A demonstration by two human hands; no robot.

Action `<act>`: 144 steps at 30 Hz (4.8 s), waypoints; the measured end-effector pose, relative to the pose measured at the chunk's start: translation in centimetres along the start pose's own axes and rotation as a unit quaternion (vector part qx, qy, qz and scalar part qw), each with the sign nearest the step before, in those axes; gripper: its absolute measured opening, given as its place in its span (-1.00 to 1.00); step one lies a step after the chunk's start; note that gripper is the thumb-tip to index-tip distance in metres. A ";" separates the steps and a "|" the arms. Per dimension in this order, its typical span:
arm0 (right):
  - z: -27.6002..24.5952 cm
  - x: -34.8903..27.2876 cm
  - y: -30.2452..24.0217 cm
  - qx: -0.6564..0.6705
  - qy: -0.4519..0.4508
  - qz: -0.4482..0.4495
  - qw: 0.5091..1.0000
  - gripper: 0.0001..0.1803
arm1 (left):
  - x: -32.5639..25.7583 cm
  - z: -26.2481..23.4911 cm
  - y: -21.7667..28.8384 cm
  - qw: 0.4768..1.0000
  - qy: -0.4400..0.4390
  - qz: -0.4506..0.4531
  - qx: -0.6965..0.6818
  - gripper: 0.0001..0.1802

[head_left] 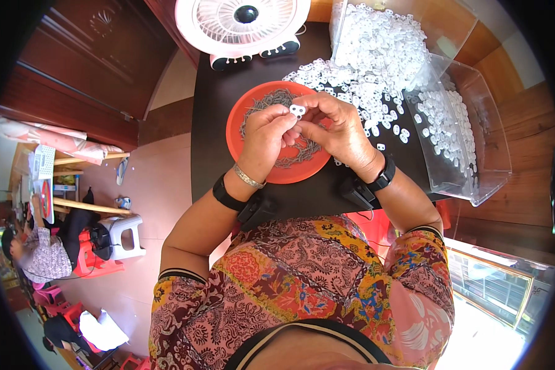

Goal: Sorting and picking small metal rings and placing them into white plastic holders.

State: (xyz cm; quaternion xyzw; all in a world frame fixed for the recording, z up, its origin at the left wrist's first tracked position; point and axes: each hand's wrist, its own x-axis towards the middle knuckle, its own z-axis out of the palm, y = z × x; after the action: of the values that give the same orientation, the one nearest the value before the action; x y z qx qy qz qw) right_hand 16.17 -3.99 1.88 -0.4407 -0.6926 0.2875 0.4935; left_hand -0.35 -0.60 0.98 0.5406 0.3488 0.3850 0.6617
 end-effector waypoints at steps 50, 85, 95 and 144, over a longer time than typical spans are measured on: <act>0.0 0.1 -0.5 -0.108 0.002 -0.156 0.982 -0.62 | -1.1 0.5 0.9 0.993 0.002 0.101 0.057 -0.81; 0.0 -0.3 -1.3 -0.056 0.009 -0.131 0.990 -0.60 | -1.8 0.2 1.4 0.981 -0.019 0.169 0.094 -0.68; -0.3 -0.4 -1.0 -0.010 -0.004 -0.089 0.996 -0.65 | -1.9 0.6 1.2 0.973 -0.003 0.194 0.123 -0.72; -0.2 -0.6 0.7 -0.151 -0.066 -0.080 0.983 -0.85 | -0.6 -0.9 2.6 0.981 0.040 0.148 0.118 -0.82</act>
State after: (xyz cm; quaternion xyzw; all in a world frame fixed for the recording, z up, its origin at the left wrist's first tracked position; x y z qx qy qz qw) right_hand 16.63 -4.28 1.12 -0.4332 -0.7922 0.1678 0.3957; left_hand -1.76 -0.47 3.45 0.6450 0.3336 0.4560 0.5145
